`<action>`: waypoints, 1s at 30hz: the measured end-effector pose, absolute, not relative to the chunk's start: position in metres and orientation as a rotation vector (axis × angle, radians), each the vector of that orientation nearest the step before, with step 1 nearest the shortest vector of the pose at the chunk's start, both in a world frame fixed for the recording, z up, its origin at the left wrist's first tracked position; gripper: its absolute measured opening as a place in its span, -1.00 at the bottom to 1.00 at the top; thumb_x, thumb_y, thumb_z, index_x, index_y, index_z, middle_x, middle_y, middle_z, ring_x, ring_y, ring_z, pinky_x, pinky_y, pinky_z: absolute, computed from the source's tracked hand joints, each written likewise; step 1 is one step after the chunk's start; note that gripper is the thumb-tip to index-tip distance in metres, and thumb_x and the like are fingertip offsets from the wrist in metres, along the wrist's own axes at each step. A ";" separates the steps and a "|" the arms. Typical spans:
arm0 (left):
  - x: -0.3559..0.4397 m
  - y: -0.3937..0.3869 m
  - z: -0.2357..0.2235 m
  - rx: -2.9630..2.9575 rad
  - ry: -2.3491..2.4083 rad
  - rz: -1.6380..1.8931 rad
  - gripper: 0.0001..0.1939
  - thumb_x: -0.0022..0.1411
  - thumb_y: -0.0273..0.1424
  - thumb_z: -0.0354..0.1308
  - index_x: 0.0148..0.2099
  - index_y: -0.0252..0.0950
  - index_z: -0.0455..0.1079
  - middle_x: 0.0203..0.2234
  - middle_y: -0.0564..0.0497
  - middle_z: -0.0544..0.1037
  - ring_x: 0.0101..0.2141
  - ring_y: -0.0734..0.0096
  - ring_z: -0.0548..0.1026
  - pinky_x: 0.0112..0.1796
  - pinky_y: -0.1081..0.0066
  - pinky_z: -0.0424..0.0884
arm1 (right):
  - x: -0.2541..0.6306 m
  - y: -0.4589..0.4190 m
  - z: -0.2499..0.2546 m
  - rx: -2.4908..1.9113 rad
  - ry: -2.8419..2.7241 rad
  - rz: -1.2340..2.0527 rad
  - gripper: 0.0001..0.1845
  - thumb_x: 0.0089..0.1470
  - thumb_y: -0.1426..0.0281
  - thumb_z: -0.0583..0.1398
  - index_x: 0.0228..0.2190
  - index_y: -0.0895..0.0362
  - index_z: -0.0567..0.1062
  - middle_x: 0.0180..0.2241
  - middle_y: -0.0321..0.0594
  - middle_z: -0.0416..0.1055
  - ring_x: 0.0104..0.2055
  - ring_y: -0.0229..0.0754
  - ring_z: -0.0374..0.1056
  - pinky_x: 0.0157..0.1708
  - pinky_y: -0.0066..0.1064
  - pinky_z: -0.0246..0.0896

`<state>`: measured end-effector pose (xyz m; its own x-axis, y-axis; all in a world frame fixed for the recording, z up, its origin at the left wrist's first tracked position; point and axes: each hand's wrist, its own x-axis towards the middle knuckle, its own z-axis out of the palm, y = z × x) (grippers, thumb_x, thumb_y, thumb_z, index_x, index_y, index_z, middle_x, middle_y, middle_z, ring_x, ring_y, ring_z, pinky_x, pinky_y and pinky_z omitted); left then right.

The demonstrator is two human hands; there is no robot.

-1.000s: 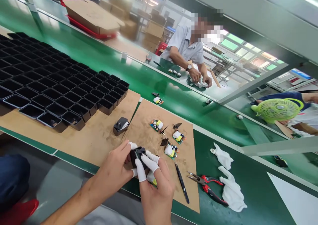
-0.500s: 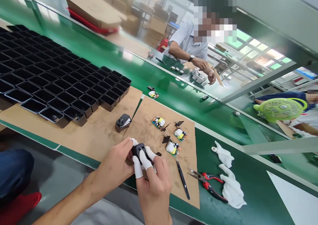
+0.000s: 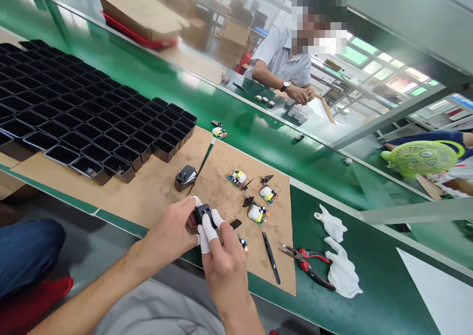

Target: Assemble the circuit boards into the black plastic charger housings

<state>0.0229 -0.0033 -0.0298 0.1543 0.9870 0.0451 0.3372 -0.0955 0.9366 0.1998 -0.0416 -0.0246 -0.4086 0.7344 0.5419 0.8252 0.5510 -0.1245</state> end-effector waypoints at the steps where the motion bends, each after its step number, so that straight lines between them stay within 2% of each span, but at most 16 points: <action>1: 0.023 -0.003 -0.031 1.603 1.320 0.964 -0.65 -0.01 -0.71 0.16 -0.24 -0.18 0.35 -0.36 0.12 0.57 -0.38 0.35 0.56 -0.36 0.42 0.41 | 0.200 -0.041 -0.025 -1.257 -2.237 -0.219 -0.68 0.44 0.63 0.12 -0.28 0.06 0.55 -0.19 0.00 0.60 -0.28 -0.05 0.57 -0.37 -0.28 0.49; 6: 0.023 -0.010 -0.033 1.638 1.304 1.068 -0.60 -0.02 -0.69 0.21 -0.14 -0.19 0.45 -0.32 0.10 0.58 -0.36 0.33 0.59 -0.32 0.40 0.48 | 0.205 -0.048 -0.023 -1.239 -2.164 -0.268 -0.69 0.48 0.61 0.09 -0.14 0.07 0.57 -0.14 0.00 0.61 -0.26 -0.07 0.59 -0.34 -0.32 0.51; 9: 0.022 -0.016 -0.029 1.659 1.265 1.139 -0.56 0.01 -0.65 0.26 -0.06 -0.17 0.49 -0.24 0.05 0.60 -0.30 0.30 0.61 -0.27 0.38 0.54 | 0.205 -0.055 -0.019 -1.247 -2.138 -0.285 -0.69 0.46 0.63 0.10 -0.14 0.05 0.57 -0.09 0.01 0.61 -0.21 -0.06 0.61 -0.29 -0.31 0.52; 12: 0.021 -0.017 -0.028 1.671 1.268 1.075 -0.63 0.05 -0.67 0.23 -0.12 -0.18 0.48 -0.26 0.03 0.59 -0.32 0.30 0.57 -0.29 0.37 0.50 | 0.202 -0.056 -0.017 -1.271 -2.200 -0.280 -0.66 0.43 0.66 0.09 -0.14 0.07 0.59 -0.14 0.01 0.60 -0.22 -0.04 0.60 -0.29 -0.29 0.54; 17: 0.022 -0.013 -0.038 1.665 1.290 0.998 -0.66 0.05 -0.71 0.19 -0.18 -0.21 0.43 -0.28 0.06 0.51 -0.35 0.33 0.52 -0.32 0.39 0.42 | 0.196 -0.053 -0.023 -1.308 -2.257 -0.226 -0.63 0.42 0.64 0.07 -0.34 0.05 0.52 -0.26 -0.06 0.53 -0.39 -0.11 0.49 -0.45 -0.33 0.43; 19: 0.023 -0.014 -0.044 1.668 1.285 1.005 -0.62 0.02 -0.71 0.18 -0.15 -0.21 0.42 -0.24 0.04 0.53 -0.33 0.32 0.54 -0.30 0.38 0.45 | 0.194 -0.053 -0.026 -1.319 -2.216 -0.176 -0.66 0.44 0.62 0.11 -0.31 0.06 0.54 -0.20 -0.03 0.55 -0.34 -0.10 0.56 -0.41 -0.33 0.49; 22: 0.022 -0.016 -0.049 1.661 1.279 1.018 -0.56 -0.03 -0.72 0.17 -0.12 -0.20 0.41 -0.19 0.01 0.57 -0.27 0.28 0.57 -0.25 0.35 0.50 | 0.193 -0.053 -0.030 -1.312 -2.145 -0.114 -0.74 0.50 0.58 0.15 -0.13 0.10 0.62 -0.02 0.08 0.59 -0.14 -0.02 0.68 -0.27 -0.29 0.64; 24: 0.021 -0.017 -0.050 1.642 1.256 1.035 -0.50 -0.04 -0.70 0.19 -0.03 -0.20 0.44 -0.19 0.02 0.59 -0.26 0.25 0.59 -0.24 0.33 0.53 | 0.193 -0.052 -0.030 -1.300 -2.118 -0.110 -0.74 0.52 0.57 0.14 -0.08 0.11 0.63 0.01 0.08 0.62 -0.08 0.00 0.71 -0.21 -0.27 0.68; 26: 0.018 -0.018 -0.050 1.623 1.222 1.066 -0.39 0.02 -0.63 0.29 0.15 -0.21 0.45 -0.19 0.02 0.60 -0.25 0.23 0.60 -0.20 0.29 0.56 | 0.194 -0.051 -0.028 -1.288 -2.105 -0.109 -0.71 0.53 0.58 0.12 -0.04 0.11 0.64 -0.04 0.04 0.65 -0.03 0.02 0.73 -0.14 -0.25 0.71; 28: 0.014 -0.020 -0.051 1.591 1.181 1.129 -0.28 0.11 -0.55 0.35 0.32 -0.19 0.38 -0.19 0.03 0.59 -0.24 0.23 0.60 -0.15 0.26 0.59 | 0.196 -0.049 -0.023 -1.277 -2.077 -0.099 -0.69 0.54 0.58 0.13 0.04 0.12 0.64 -0.05 0.02 0.67 0.02 0.02 0.73 -0.06 -0.23 0.72; 30: 0.010 -0.021 -0.054 1.522 1.130 1.250 -0.30 0.25 -0.53 0.30 0.41 -0.16 0.32 -0.19 0.03 0.58 -0.23 0.26 0.59 -0.10 0.26 0.60 | 0.196 -0.048 -0.019 -1.278 -2.018 -0.103 -0.69 0.53 0.56 0.19 0.15 0.11 0.63 0.00 0.03 0.68 0.07 0.02 0.72 0.02 -0.22 0.71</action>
